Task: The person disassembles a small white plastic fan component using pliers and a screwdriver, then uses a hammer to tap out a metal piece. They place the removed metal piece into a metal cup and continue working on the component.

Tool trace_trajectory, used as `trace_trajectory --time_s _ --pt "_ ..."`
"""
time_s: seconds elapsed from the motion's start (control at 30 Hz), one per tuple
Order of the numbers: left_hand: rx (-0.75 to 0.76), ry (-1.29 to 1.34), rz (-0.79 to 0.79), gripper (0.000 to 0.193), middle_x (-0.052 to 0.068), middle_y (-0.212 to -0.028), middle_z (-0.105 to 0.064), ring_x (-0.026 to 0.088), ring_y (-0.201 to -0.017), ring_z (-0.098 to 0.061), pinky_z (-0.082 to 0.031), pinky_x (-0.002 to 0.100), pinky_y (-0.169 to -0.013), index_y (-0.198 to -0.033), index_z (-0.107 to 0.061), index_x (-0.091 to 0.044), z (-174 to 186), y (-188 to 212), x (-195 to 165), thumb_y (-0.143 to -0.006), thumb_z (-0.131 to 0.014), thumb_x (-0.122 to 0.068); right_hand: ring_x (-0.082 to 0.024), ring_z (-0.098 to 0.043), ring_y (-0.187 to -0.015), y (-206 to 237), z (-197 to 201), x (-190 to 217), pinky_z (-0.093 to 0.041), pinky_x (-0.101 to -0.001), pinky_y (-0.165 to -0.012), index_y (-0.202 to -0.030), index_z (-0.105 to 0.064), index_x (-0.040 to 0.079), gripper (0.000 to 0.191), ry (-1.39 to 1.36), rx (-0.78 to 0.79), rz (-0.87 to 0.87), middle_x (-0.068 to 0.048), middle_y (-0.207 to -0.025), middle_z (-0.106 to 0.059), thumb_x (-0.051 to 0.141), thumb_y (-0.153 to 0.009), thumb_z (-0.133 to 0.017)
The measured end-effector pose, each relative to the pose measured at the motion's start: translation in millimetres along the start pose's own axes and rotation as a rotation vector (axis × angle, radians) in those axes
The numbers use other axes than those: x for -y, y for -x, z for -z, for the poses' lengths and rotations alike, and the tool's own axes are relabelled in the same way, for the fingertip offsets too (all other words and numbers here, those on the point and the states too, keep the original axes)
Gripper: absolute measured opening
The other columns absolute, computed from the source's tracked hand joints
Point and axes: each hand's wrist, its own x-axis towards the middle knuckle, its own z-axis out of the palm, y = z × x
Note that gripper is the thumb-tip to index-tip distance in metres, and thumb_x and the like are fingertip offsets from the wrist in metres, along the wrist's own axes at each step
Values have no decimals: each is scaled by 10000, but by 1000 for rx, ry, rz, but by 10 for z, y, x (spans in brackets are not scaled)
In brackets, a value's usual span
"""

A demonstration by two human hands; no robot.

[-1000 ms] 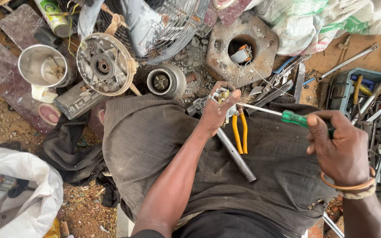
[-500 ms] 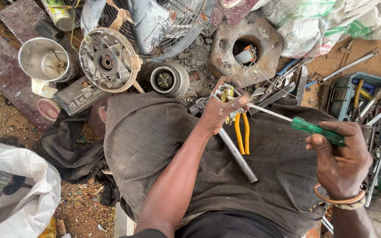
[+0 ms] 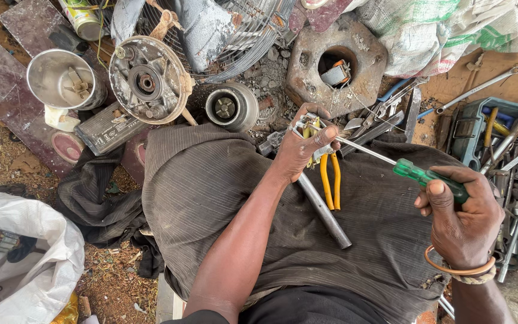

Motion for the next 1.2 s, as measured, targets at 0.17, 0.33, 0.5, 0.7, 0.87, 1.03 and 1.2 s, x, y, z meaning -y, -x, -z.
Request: trace_trajectory --time_s 0.17,0.33,0.5,0.7,0.87,1.03,1.2 --pt "-2 2 2 548 29 -908 -701 180 -796 -737 -652 349 -748 -1190 -569 -109 -12 4 -10 -795 -890 -311 -129 -671 -715 -44 34 20 -533 -254 -627 -1235 -589 -73 309 64 30 8 -122 -811 -671 202 -1101 -627" --pt "2 -18 2 553 39 -908 -708 169 -804 -739 -653 347 -757 -1192 -571 -106 -6 1 -16 -792 -894 -312 -119 -667 -720 -92 75 11 -534 -251 -637 -1242 -592 -64 315 34 65 -2 -111 -822 -672 213 -1096 -628" --pt "-1 -19 14 569 38 -915 -701 164 -801 -733 -642 342 -763 -1192 -571 -91 -10 12 -32 -786 -904 -310 -117 -664 -715 -116 104 -1 -529 -248 -617 -1240 -594 -64 320 40 77 -10 -104 -816 -671 219 -1095 -625" --pt "-5 -26 0 576 34 -920 -693 164 -807 -722 -632 345 -781 -1201 -564 -98 -16 4 -16 -793 -898 -331 -118 -678 -733 -171 80 93 -540 -258 -638 -1250 -595 -64 315 70 89 6 -111 -828 -679 220 -1115 -618" --pt "-8 -265 -79 618 14 -937 -692 126 -843 -711 -617 308 -777 -1211 -553 -97 42 -6 14 -804 -869 -438 -164 -683 -622 -209 105 242 -501 -295 -469 -1213 -658 -34 252 407 153 -198 -146 -767 -709 172 -1117 -549" --pt "-23 -337 -42 669 22 -883 -699 128 -835 -702 -599 298 -758 -1210 -558 -80 43 3 61 -789 -874 -491 -137 -615 -600 -372 73 199 -456 -281 -499 -1106 -638 -67 296 410 29 395 -200 -884 -707 218 -1034 -668" --pt "-35 -238 -29 705 26 -895 -701 135 -821 -715 -634 318 -758 -1203 -536 -90 24 -12 54 -745 -884 -496 -112 -668 -649 -436 118 155 -507 -246 -487 -1237 -565 2 222 367 107 -11 -103 -813 -683 179 -1104 -550"
